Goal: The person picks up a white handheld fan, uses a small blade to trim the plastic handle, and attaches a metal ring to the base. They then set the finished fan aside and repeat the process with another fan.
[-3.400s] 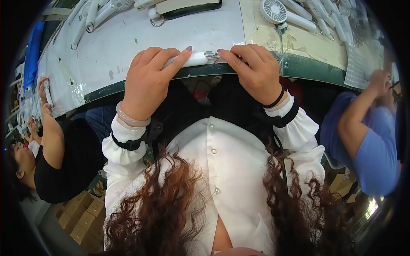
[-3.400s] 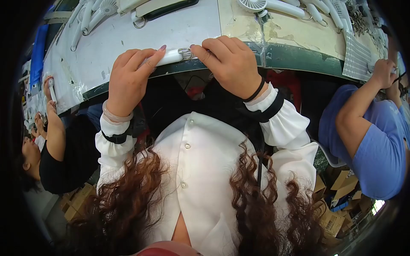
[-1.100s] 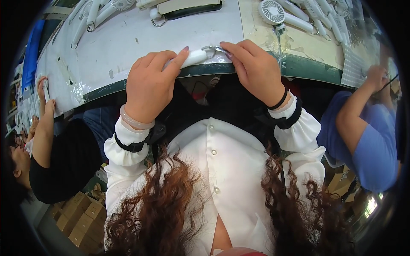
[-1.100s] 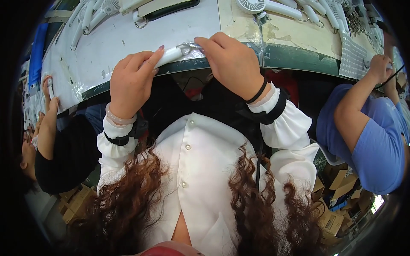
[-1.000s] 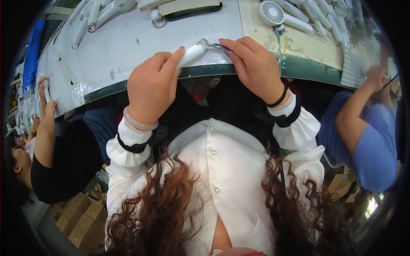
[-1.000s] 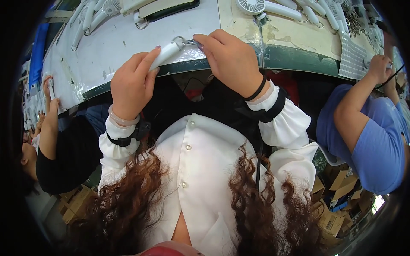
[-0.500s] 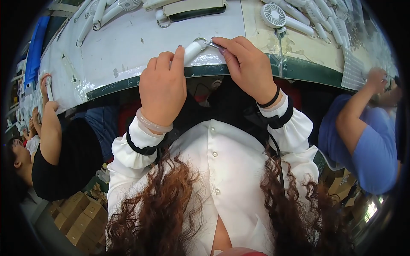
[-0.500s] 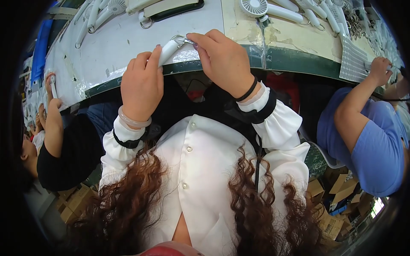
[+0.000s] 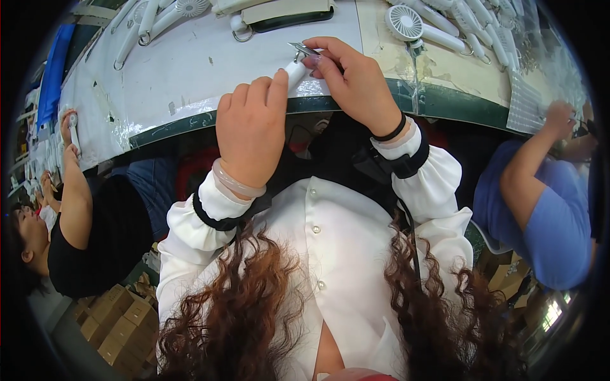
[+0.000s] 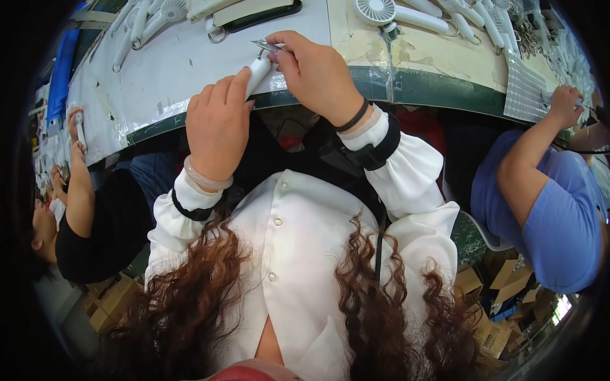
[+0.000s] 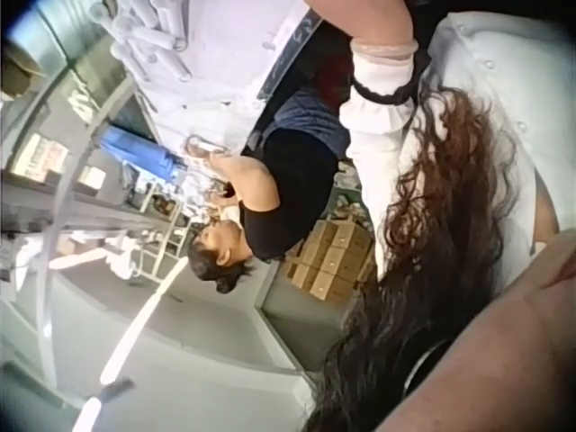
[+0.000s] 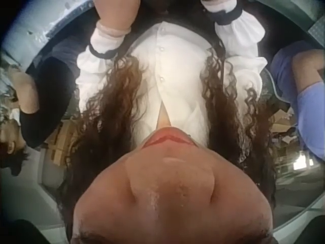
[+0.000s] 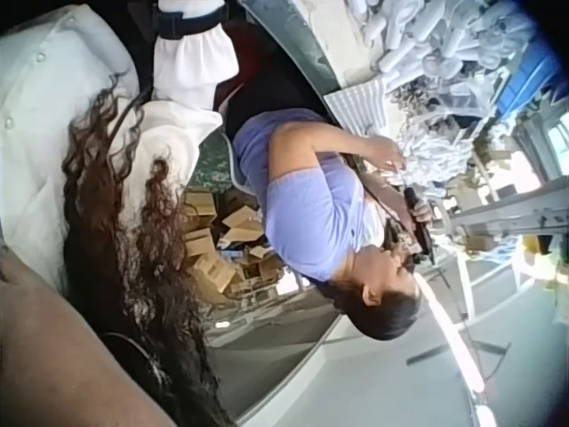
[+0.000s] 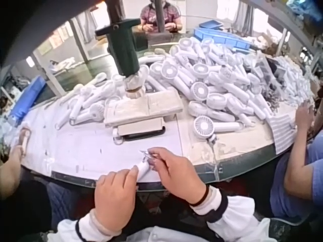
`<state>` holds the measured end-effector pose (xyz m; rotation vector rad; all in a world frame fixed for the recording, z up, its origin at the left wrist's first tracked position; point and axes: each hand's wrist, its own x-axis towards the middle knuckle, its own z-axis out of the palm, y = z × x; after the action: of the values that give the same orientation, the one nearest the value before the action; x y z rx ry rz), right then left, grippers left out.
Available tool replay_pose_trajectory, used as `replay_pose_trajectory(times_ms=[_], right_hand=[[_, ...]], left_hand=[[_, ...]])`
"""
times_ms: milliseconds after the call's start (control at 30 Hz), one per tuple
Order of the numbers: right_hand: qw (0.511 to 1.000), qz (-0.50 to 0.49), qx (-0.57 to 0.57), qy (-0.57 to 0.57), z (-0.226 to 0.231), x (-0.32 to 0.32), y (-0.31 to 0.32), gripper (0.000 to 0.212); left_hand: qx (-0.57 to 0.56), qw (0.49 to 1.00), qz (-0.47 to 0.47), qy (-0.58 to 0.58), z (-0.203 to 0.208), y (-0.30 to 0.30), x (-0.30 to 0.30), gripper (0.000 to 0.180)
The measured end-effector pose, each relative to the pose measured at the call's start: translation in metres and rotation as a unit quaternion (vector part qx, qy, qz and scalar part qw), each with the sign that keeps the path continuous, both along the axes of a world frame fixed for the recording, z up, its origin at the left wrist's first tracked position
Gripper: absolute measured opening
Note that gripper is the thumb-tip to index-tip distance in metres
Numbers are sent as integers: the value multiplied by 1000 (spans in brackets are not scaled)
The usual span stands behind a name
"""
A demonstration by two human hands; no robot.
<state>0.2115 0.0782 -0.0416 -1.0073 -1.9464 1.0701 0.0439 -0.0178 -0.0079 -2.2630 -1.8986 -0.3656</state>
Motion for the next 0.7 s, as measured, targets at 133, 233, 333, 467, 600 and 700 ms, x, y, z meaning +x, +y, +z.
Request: replay_pose_trajectory(times_ms=[133, 233, 333, 467, 600, 700], right_hand=[[1000, 3, 3, 7, -2, -2, 4, 28], [1000, 6, 0, 6, -2, 0, 4, 28], [1000, 21, 0, 0, -1, 2, 5, 28], [995, -3, 97, 0, 5, 19, 0, 27], [981, 4, 181, -74, 15, 31, -4, 28], [980, -6, 183, -80, 11, 27, -8, 27]], left_hand=[[25, 999, -14, 20, -3, -3, 8, 44], [46, 998, -26, 15, -10, -5, 9, 44], [54, 998, -27, -6, -12, -7, 8, 48], [37, 999, -24, 3, -9, -7, 9, 52], [43, 999, -20, -11, -10, -8, 9, 52], [28, 999, -15, -9, -8, -8, 11, 52]])
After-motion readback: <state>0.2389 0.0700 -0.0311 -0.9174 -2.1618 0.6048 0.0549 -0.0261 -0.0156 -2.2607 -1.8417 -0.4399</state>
